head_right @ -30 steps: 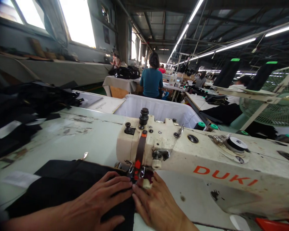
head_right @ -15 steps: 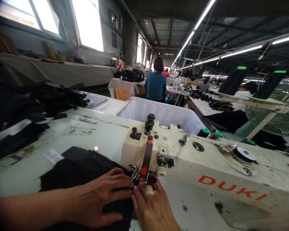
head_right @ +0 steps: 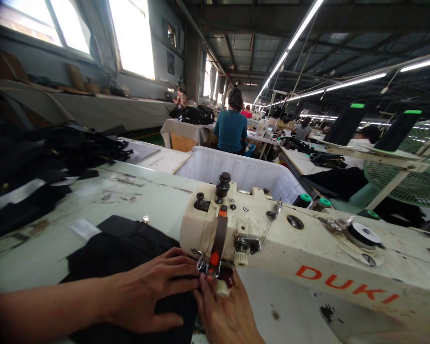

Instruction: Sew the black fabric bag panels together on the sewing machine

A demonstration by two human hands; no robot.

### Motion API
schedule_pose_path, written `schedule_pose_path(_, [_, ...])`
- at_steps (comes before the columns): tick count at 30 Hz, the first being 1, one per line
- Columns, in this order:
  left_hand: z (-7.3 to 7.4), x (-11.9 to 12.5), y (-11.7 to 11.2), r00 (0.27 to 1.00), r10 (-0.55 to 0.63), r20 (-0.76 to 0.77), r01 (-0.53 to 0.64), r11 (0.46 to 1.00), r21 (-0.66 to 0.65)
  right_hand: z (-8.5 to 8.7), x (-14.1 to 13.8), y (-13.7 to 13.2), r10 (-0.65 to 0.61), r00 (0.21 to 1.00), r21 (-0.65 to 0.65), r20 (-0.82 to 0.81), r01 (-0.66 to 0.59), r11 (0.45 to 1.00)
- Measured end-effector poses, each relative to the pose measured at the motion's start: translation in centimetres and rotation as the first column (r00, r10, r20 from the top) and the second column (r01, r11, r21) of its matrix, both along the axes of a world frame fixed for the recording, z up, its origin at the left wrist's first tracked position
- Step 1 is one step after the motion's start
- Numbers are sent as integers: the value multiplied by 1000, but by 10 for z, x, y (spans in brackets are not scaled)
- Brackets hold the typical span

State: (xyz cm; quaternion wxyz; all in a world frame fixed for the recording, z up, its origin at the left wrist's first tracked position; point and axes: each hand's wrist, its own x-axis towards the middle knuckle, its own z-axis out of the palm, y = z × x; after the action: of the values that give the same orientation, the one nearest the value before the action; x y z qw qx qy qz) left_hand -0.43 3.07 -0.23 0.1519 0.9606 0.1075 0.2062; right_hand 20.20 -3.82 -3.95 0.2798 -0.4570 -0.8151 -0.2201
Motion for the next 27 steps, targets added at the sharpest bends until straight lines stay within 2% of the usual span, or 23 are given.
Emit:
schedule_pose_path(9, [2, 0, -5, 999, 41, -5, -41, 998, -53, -3, 2, -1, 1, 1000, -23, -3, -1, 1000])
schedule_pose_path(16, [5, 0, -3, 1000, 26, 4, -26, 998, -57, 14, 3, -2, 26, 1000, -73, -10, -27, 997])
schedule_pose_path(23, [5, -1, -1, 998, 2, -58, -6, 998, -65, 12, 12, -7, 39, 985, -150, -171, -65, 987])
schedule_pose_path(27, [0, -2, -5, 995, 34, -90, -37, 999, -33, 23, 16, -8, 2, 967, -261, -255, -71, 963])
